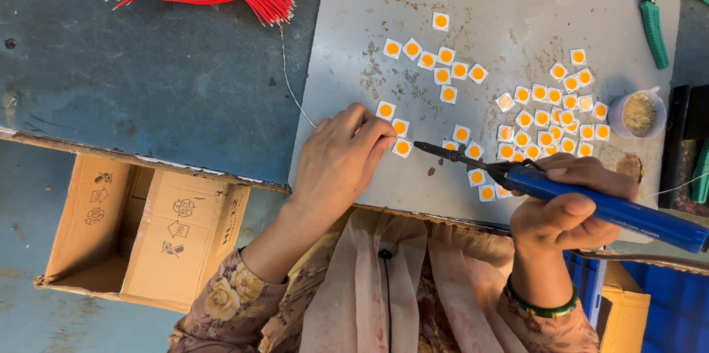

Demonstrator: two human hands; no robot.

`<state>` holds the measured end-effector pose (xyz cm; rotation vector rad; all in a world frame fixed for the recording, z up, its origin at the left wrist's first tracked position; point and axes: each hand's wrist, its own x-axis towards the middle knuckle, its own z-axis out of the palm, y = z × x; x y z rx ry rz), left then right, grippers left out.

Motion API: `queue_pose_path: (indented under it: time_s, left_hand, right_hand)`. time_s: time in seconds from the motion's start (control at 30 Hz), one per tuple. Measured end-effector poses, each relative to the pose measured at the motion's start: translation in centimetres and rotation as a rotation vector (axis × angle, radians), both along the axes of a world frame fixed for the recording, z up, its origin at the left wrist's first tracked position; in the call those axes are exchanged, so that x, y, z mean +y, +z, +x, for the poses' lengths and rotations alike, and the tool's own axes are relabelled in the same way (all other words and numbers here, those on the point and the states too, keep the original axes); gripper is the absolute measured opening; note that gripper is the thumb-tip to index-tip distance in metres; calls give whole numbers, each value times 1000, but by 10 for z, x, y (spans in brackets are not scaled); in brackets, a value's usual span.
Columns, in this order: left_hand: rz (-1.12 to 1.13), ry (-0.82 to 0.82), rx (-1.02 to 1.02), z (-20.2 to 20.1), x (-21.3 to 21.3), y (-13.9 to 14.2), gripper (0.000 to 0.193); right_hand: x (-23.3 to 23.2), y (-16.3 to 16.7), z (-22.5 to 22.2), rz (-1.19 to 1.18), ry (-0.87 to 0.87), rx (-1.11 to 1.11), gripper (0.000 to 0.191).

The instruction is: The person uses a soldering iron to attach wires to small square LED modules arranged on a work surface. They repeatedly position each LED, apply solder to the contacts, and move to the next unit. Tools and wire bundles are visible nearby.

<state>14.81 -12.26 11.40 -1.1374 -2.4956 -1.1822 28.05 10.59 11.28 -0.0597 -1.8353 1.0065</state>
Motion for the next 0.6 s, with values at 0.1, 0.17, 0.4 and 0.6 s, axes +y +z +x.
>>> queue_pose_path:
  time_s: [0.1, 0.17, 0.4, 0.6]
  left_hand:
    - [-2, 4, -1, 1, 0, 0, 10]
    - [-3, 4, -4, 1, 0, 0, 10]
    - [10, -2, -25, 1, -2, -1, 10]
    - [-1, -13, 24, 0, 0, 2, 10]
  right_hand:
    - [-2, -3, 1, -28, 22, 1, 58]
    - [-2, -5, 1, -22, 16, -1, 57]
    - [-3, -3, -1, 3, -2, 12, 57]
    - [2, 7, 1, 7, -67, 5, 58]
